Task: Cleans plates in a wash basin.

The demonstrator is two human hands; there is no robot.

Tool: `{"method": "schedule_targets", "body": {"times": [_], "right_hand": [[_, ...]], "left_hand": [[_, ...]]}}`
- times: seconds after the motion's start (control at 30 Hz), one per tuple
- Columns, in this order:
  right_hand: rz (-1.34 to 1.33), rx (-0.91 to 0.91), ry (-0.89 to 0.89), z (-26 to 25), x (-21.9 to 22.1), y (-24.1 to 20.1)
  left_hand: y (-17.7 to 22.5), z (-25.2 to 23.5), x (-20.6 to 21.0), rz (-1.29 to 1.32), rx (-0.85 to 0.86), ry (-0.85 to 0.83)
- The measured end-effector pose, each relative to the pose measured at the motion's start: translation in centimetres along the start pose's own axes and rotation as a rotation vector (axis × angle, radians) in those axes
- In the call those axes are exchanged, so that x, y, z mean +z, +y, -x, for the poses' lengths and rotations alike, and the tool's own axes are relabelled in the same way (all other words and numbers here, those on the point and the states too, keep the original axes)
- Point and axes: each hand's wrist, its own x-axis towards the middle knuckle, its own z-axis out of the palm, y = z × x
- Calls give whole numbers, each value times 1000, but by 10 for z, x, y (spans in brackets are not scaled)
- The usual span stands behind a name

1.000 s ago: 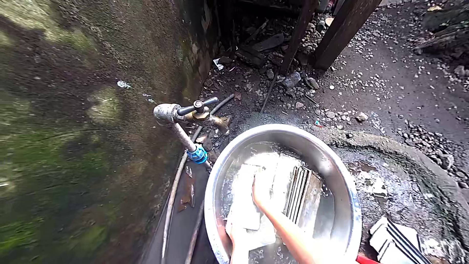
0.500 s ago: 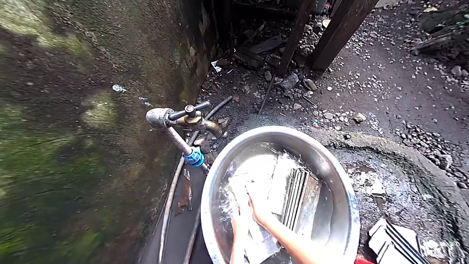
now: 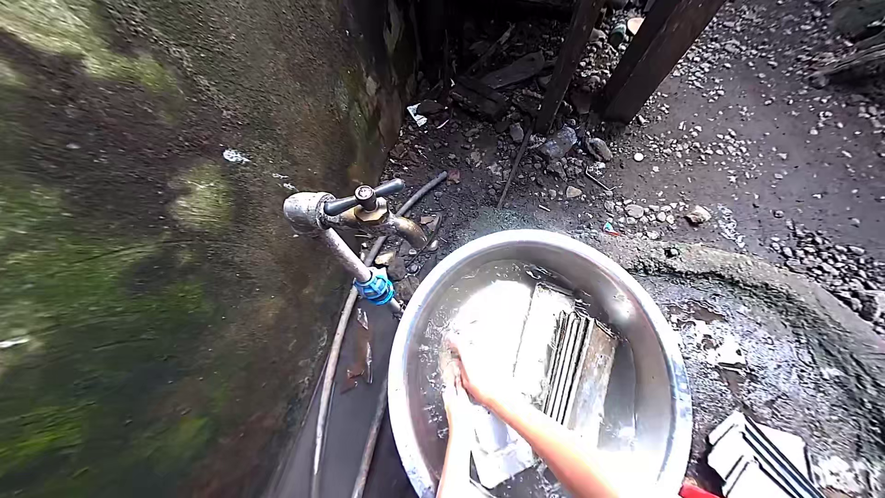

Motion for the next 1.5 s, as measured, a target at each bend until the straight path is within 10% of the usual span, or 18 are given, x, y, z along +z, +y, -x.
{"method": "schedule_targets", "body": {"times": [0.1, 0.23, 0.4, 0.57, 0.67, 0.77, 0.87, 1.07, 1.37, 1.5], "right_hand": [[33, -196, -134, 3, -2, 16], [-49, 102, 77, -1, -7, 4], [98, -296, 152, 3, 8, 48], [-33, 168, 596, -2, 14, 33], [6, 378, 283, 6, 1, -6], [69, 217, -33, 5, -4, -14], [112, -79, 61, -9, 2, 29], [-14, 242, 366, -1, 7, 17], [89, 66, 37, -7, -5, 29], [-7, 168, 405, -8, -8, 36]], "left_hand": [[4, 7, 1, 50, -76, -15], [4, 5, 2, 4, -66, -7], [5, 6, 6, -23, -98, 6], [2, 4, 5, 30, -59, 10], [6, 7, 7, 31, -72, 11], [6, 6, 7, 33, -44, 13], [2, 4, 5, -9, -50, 2], [-1, 1, 4, -38, -40, -6], [0, 2, 3, 19, -64, -23], [-3, 1, 3, 32, -39, -4]]}}
